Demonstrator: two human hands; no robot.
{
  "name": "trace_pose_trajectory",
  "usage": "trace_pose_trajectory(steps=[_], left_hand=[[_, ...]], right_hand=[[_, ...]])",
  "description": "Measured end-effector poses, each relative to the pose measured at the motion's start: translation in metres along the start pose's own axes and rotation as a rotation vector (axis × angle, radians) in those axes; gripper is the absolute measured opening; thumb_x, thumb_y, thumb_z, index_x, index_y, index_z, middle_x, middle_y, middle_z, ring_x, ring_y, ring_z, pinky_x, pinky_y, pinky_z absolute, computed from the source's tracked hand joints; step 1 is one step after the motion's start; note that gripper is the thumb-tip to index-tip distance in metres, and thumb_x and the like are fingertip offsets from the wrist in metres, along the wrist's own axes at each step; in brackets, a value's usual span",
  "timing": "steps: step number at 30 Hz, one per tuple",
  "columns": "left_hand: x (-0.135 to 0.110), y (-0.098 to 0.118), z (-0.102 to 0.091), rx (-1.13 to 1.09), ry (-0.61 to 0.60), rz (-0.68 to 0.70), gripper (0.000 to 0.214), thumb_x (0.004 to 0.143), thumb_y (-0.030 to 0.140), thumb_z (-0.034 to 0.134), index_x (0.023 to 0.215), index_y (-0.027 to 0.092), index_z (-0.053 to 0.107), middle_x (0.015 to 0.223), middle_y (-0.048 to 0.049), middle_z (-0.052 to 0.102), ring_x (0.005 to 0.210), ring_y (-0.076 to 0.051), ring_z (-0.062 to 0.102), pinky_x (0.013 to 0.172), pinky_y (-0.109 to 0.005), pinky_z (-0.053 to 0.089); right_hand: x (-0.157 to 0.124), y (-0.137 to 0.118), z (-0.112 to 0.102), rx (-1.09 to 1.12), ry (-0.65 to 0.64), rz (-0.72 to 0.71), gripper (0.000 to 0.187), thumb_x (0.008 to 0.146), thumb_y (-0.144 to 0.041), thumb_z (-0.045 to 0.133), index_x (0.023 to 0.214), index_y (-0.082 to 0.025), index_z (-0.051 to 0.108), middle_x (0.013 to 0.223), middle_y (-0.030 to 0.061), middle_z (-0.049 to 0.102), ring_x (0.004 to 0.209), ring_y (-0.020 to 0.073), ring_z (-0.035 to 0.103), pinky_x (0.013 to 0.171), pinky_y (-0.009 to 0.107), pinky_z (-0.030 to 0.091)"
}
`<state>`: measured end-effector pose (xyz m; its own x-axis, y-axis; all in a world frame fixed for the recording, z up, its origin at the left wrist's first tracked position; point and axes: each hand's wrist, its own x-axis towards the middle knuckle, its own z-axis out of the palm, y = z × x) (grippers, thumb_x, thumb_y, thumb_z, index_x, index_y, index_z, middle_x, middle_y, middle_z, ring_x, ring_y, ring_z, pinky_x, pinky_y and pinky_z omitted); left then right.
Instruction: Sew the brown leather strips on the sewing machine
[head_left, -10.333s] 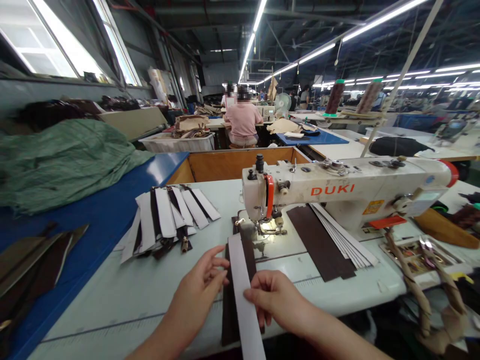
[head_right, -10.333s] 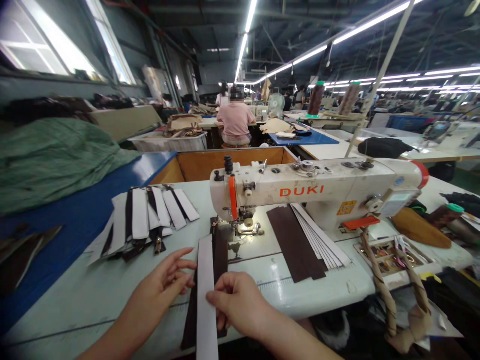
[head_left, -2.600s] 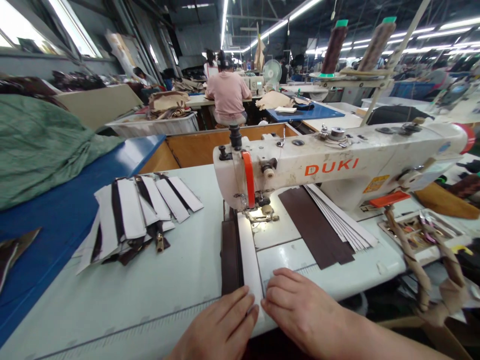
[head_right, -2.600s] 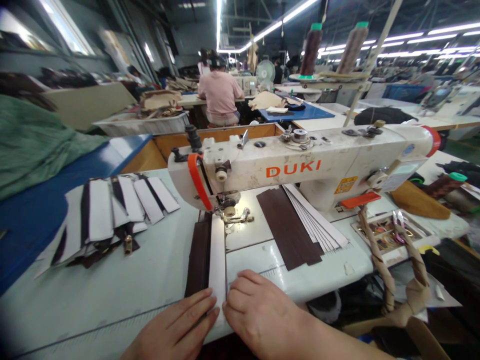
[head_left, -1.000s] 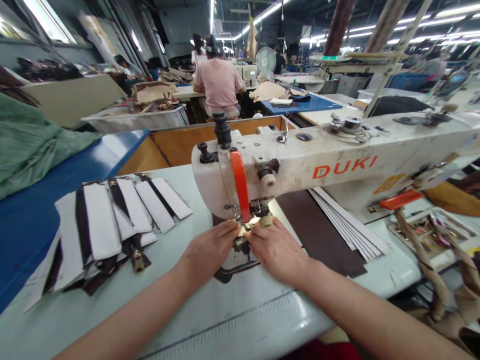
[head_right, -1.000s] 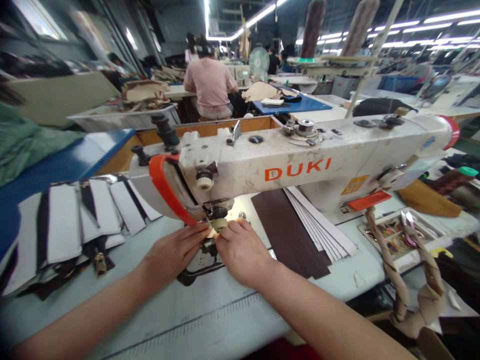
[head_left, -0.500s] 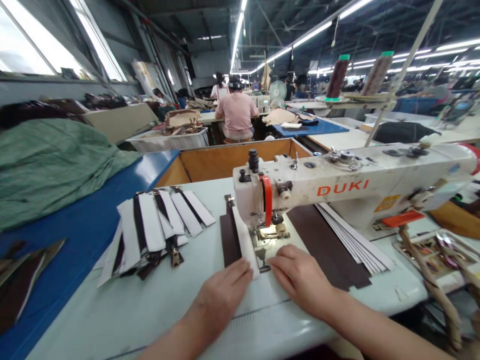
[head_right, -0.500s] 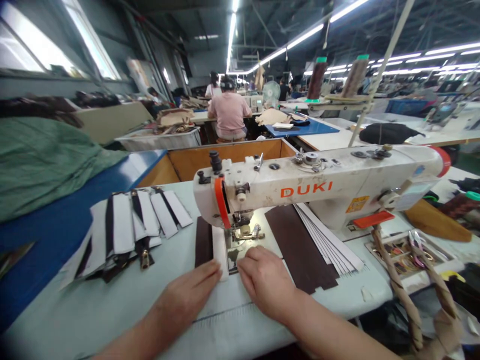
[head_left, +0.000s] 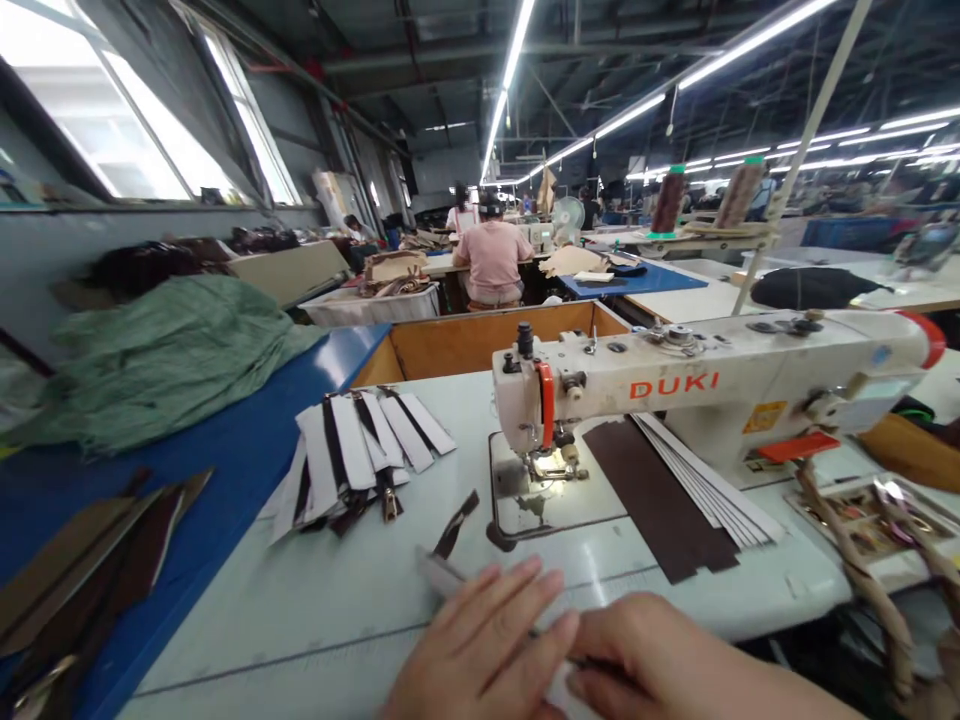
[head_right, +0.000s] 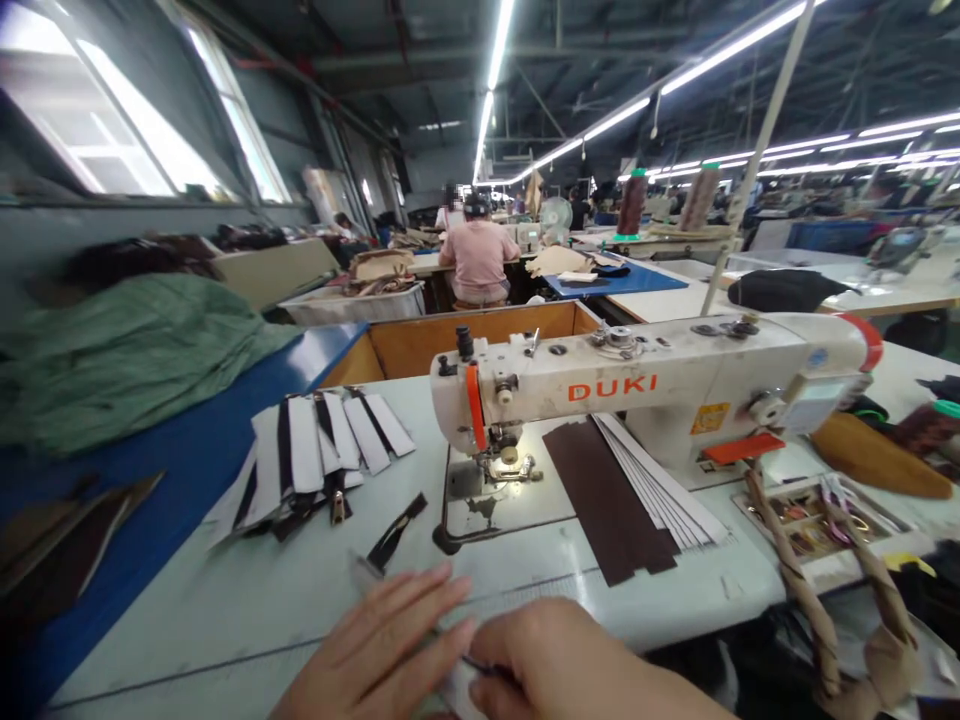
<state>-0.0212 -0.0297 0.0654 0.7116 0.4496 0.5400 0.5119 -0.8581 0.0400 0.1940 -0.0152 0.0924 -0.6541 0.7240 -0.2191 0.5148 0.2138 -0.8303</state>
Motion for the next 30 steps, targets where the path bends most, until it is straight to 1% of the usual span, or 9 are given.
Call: trace_pose_trajectory(steps=[5,8,10,12,16,19,25,27,30], left_hand=[[0.01,-0.007,-0.03,-0.613,-0.535,-0.758,0.014,0.077,0.033,0.07,0.087,0.023,0.071,0.078,0.0044,0.072,0.073,-0.018,0.068,0.059,-0.021,0.05],[0.006,-0.025,-0.024,-0.914,-0.244,-1.115,0.021,0.074,0.036,0.067,0.085,0.018,0.069,0.08,0.0005,0.072,0.074,-0.021,0.067,0.064,-0.026,0.051],[0.001,-0.043,-0.01,-1.042,0.068,-1.22,0.029,0.075,0.039,0.065,0.093,0.016,0.067,0.083,-0.0031,0.072,0.075,-0.023,0.068,0.069,-0.033,0.054],[-0.002,-0.06,0.01,-1.061,0.254,-1.269,0.031,0.075,0.04,0.064,0.093,0.015,0.065,0.078,-0.005,0.072,0.071,-0.024,0.069,0.069,-0.037,0.055],[0.001,-0.089,0.058,-0.914,0.331,-1.289,0.029,0.076,0.039,0.061,0.087,0.012,0.063,0.069,-0.0076,0.07,0.065,-0.024,0.07,0.063,-0.037,0.057],[0.005,-0.11,0.081,-0.727,0.377,-1.253,0.029,0.079,0.034,0.058,0.097,0.011,0.06,0.085,-0.0118,0.071,0.08,-0.026,0.07,0.072,-0.04,0.057],[-0.004,-0.124,0.073,-0.324,0.4,-1.043,0.043,0.077,0.024,0.057,0.12,0.018,0.053,0.134,-0.0145,0.052,0.131,-0.031,0.041,0.11,-0.056,0.026],[-0.014,-0.114,0.07,-0.26,0.312,-0.891,0.04,0.078,0.028,0.058,0.118,0.02,0.058,0.14,-0.011,0.047,0.134,-0.03,0.036,0.112,-0.054,0.022],[-0.032,-0.099,0.075,-0.005,0.015,-0.504,0.042,0.087,0.033,0.051,0.127,0.021,0.055,0.141,-0.01,0.048,0.129,-0.029,0.044,0.104,-0.048,0.039]], right_hand=[[-0.004,-0.019,-0.016,0.022,0.09,-0.05,0.018,0.086,-0.032,0.054,0.081,-0.022,0.067,0.07,-0.0004,0.063,0.065,0.0145,0.057,0.056,0.021,0.039],[0.017,0.001,-0.004,0.204,0.39,-0.118,0.026,0.09,-0.039,0.048,0.097,-0.02,0.064,0.077,0.0017,0.064,0.071,0.016,0.058,0.064,0.024,0.045],[0.029,0.018,0.01,0.218,0.586,-0.159,0.03,0.091,-0.038,0.048,0.113,-0.02,0.059,0.089,0.0043,0.066,0.079,0.0177,0.061,0.073,0.028,0.048],[0.037,0.031,0.026,0.089,0.631,-0.219,0.032,0.091,-0.031,0.049,0.12,-0.02,0.055,0.104,0.0076,0.066,0.093,0.0196,0.061,0.084,0.032,0.049],[0.05,0.045,0.052,-0.307,0.399,-0.337,0.039,0.088,-0.023,0.054,0.127,-0.017,0.056,0.135,0.0118,0.053,0.125,0.0255,0.047,0.107,0.04,0.036],[0.061,0.053,0.061,-0.481,0.28,-0.293,0.046,0.088,-0.028,0.058,0.131,-0.012,0.053,0.142,0.0146,0.045,0.132,0.0299,0.039,0.11,0.045,0.032],[0.068,0.06,0.062,-0.53,0.29,-0.291,0.044,0.093,-0.031,0.05,0.134,-0.015,0.05,0.143,0.0117,0.045,0.133,0.025,0.038,0.112,0.041,0.029],[0.068,0.058,0.059,-0.546,0.275,-0.307,0.045,0.094,-0.034,0.05,0.134,-0.014,0.049,0.143,0.0113,0.045,0.133,0.0249,0.038,0.112,0.04,0.029],[0.064,0.055,0.044,-0.562,0.309,-0.314,0.042,0.092,-0.032,0.053,0.13,-0.016,0.052,0.137,0.0097,0.051,0.127,0.0237,0.044,0.109,0.036,0.032]])
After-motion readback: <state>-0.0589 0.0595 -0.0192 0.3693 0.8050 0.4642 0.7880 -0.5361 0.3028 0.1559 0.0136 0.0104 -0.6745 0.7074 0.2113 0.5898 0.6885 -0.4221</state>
